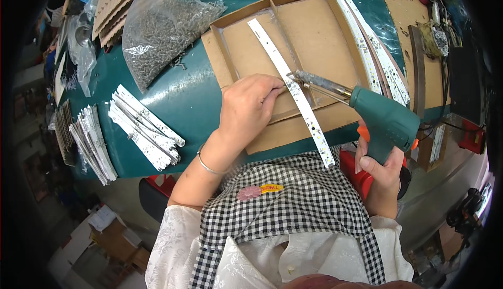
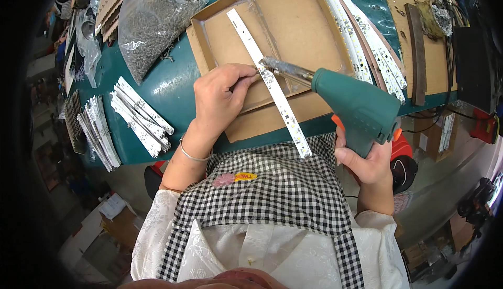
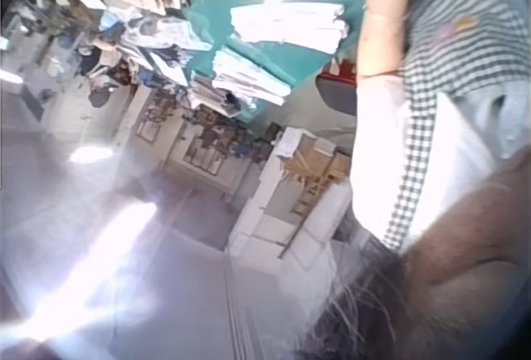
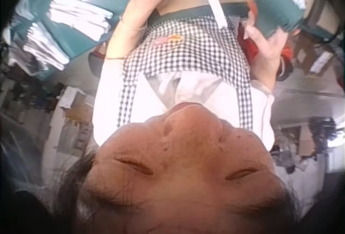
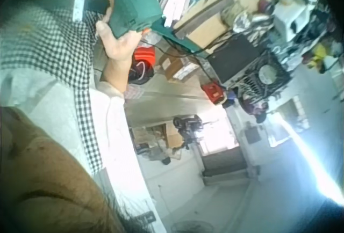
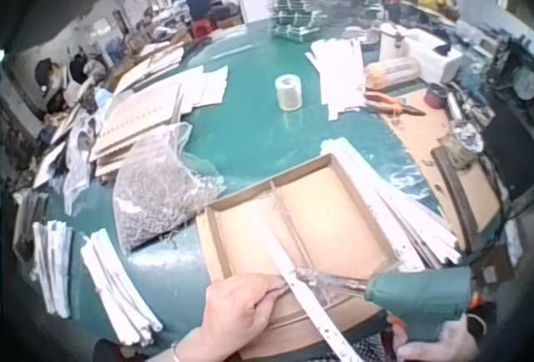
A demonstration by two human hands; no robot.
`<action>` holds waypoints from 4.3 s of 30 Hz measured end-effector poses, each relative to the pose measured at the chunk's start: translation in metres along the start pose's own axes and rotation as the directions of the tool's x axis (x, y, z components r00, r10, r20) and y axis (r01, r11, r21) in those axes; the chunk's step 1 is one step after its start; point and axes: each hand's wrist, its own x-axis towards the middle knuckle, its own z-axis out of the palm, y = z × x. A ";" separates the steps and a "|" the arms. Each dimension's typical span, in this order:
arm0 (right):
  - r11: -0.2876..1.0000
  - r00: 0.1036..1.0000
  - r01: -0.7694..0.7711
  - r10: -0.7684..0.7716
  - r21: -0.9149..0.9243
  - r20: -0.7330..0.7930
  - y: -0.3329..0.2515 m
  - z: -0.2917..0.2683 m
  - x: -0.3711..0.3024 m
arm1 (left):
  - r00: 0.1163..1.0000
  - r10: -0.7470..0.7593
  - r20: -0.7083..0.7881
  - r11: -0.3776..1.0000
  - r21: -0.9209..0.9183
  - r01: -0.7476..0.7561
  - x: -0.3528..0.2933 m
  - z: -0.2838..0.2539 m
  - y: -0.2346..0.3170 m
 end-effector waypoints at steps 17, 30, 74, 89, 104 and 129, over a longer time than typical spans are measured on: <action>0.998 0.999 -0.047 0.047 -0.044 0.014 -0.006 0.003 0.000 | 0.999 0.034 -0.011 0.999 0.005 -0.034 0.000 0.002 -0.003; 0.998 0.998 -0.062 0.062 0.023 -0.013 -0.006 -0.010 -0.005 | 0.999 0.039 -0.021 0.999 -0.022 -0.039 0.000 0.002 -0.002; 0.275 0.784 0.035 -0.604 -0.961 -0.145 0.026 -0.013 0.068 | 0.763 0.474 0.440 0.803 0.139 -0.579 -0.019 -0.041 0.068; 0.860 0.875 0.355 -0.444 -0.366 -0.192 -0.002 -0.013 0.028 | 0.981 0.025 0.192 0.836 0.535 -0.125 -0.096 -0.191 0.020; 0.954 0.975 0.118 -0.165 -0.275 -0.152 0.018 0.029 0.015 | 0.965 -0.250 0.078 0.759 0.635 0.145 -0.139 -0.214 -0.027; 0.973 0.962 0.132 -0.172 -0.190 -0.213 0.050 0.036 0.009 | 0.975 -0.070 0.212 0.842 0.537 -0.056 0.006 -0.126 -0.117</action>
